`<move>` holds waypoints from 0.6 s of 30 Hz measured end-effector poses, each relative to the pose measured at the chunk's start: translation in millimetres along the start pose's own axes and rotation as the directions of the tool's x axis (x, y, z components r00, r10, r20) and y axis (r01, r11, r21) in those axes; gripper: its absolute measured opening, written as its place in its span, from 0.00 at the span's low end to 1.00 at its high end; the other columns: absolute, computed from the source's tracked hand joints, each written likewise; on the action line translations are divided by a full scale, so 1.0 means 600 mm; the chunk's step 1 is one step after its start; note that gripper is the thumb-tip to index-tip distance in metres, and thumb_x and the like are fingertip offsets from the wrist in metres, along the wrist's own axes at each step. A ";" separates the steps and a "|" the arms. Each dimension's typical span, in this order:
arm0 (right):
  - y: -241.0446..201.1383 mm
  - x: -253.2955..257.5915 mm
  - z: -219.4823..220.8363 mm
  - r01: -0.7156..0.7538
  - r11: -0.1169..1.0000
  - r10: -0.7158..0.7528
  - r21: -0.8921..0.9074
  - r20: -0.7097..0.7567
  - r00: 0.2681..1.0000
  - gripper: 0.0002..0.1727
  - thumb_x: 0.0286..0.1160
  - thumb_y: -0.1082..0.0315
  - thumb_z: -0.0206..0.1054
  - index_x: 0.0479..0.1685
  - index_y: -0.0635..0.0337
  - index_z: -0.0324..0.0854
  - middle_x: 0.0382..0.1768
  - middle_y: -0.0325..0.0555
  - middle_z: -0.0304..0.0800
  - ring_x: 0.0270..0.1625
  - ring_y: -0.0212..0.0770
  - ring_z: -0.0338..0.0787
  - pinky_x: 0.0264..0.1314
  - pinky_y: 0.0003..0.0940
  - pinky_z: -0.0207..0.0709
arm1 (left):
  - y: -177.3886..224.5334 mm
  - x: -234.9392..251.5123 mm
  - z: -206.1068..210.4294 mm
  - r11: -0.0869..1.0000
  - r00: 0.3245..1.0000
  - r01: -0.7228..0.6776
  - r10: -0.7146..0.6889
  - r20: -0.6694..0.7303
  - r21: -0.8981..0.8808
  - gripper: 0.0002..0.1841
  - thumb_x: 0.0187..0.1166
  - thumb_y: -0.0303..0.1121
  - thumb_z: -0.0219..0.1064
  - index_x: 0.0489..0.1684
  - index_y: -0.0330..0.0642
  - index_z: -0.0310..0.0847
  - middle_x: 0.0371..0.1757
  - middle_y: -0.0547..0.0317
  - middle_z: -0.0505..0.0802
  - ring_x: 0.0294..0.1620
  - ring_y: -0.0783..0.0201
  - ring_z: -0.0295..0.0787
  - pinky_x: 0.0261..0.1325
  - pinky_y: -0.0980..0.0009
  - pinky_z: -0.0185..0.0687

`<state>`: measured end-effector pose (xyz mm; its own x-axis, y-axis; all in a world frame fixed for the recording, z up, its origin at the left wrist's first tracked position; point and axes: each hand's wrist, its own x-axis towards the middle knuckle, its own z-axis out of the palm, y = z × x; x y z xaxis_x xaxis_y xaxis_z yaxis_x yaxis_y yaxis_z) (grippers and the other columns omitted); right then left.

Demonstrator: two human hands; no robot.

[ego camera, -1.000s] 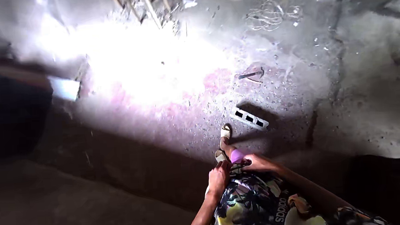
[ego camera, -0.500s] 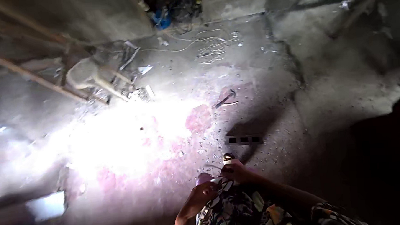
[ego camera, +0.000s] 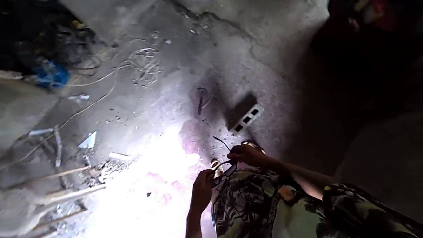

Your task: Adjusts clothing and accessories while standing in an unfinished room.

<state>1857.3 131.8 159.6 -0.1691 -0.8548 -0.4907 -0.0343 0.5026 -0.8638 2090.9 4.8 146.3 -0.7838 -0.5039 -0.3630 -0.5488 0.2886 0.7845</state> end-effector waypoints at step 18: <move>-0.111 -0.367 0.177 0.534 0.758 -0.549 -0.375 -0.808 0.213 0.10 0.88 0.55 0.64 0.58 0.46 0.80 0.44 0.38 0.97 0.47 0.38 0.98 0.50 0.34 0.93 | 0.278 -0.055 -0.186 0.601 0.635 -0.660 0.767 0.094 -0.451 0.10 0.86 0.50 0.64 0.54 0.63 0.86 0.55 0.79 0.89 0.56 0.77 0.85 0.56 0.81 0.82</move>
<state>2001.1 272.9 313.3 -0.8133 -0.3534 0.4623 -0.4852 -0.0267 -0.8740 2057.4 -21.3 345.0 -0.9458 -0.0226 0.3240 0.3180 0.1386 0.9379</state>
